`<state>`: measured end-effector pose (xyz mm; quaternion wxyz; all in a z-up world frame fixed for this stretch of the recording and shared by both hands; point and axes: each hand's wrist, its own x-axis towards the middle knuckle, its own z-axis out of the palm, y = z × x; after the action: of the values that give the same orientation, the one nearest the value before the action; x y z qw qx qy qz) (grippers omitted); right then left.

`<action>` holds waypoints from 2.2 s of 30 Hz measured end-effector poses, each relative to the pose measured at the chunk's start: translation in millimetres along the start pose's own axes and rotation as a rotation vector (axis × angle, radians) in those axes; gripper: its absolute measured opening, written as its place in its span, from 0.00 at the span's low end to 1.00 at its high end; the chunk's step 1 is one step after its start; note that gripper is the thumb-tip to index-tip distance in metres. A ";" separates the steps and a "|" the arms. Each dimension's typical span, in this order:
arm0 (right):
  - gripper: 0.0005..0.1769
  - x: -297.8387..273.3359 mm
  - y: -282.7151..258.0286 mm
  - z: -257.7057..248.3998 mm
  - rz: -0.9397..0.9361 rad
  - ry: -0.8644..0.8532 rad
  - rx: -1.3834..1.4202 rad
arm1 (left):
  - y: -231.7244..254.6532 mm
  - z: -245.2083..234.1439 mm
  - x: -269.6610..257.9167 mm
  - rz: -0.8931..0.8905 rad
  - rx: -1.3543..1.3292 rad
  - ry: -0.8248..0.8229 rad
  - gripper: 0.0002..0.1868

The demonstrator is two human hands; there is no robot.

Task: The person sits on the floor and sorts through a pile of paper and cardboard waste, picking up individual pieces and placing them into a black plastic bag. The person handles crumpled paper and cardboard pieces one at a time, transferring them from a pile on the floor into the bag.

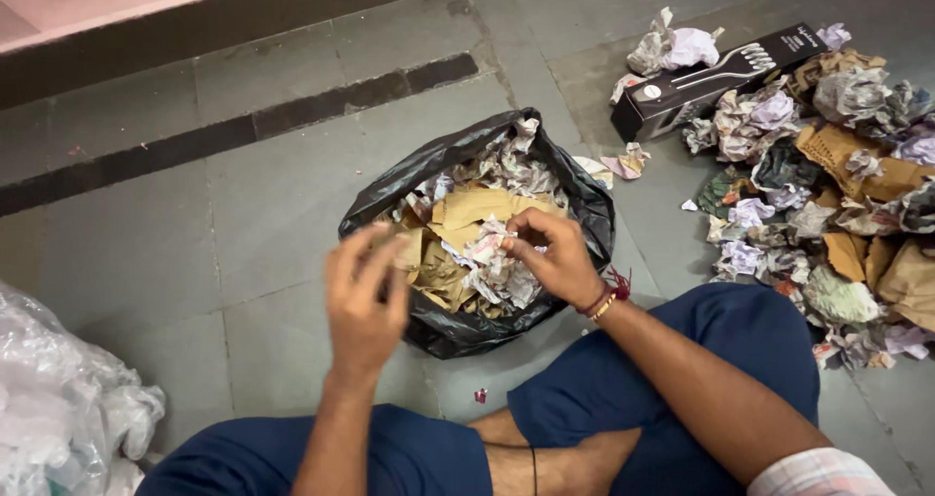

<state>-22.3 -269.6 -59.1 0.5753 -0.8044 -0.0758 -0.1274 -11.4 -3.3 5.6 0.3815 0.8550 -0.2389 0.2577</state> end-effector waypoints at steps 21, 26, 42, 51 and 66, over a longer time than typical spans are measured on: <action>0.09 -11.1 -43.1 16.1 -0.028 -0.263 0.323 | 20.9 25.4 -14.0 -0.056 -0.228 -0.150 0.12; 0.07 -16.9 -38.7 23.5 -0.077 -0.151 0.221 | 31.1 20.5 -8.6 -0.111 -0.399 -0.170 0.10; 0.22 -7.9 -46.7 11.1 0.076 -0.283 0.427 | 34.2 33.2 -10.9 -0.106 -0.241 -0.110 0.11; 0.18 -17.4 -63.6 12.5 -0.391 -0.100 -0.223 | 11.2 47.9 -26.2 -0.595 -1.027 -0.228 0.10; 0.25 12.4 -44.8 7.5 -0.350 -0.217 -0.556 | -19.4 2.2 8.6 -0.287 0.072 -0.104 0.19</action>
<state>-21.6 -248.1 -17.2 0.2919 -0.9141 -0.2356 -0.1538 7.4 4.7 -0.6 0.3706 0.9056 -0.1246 0.1642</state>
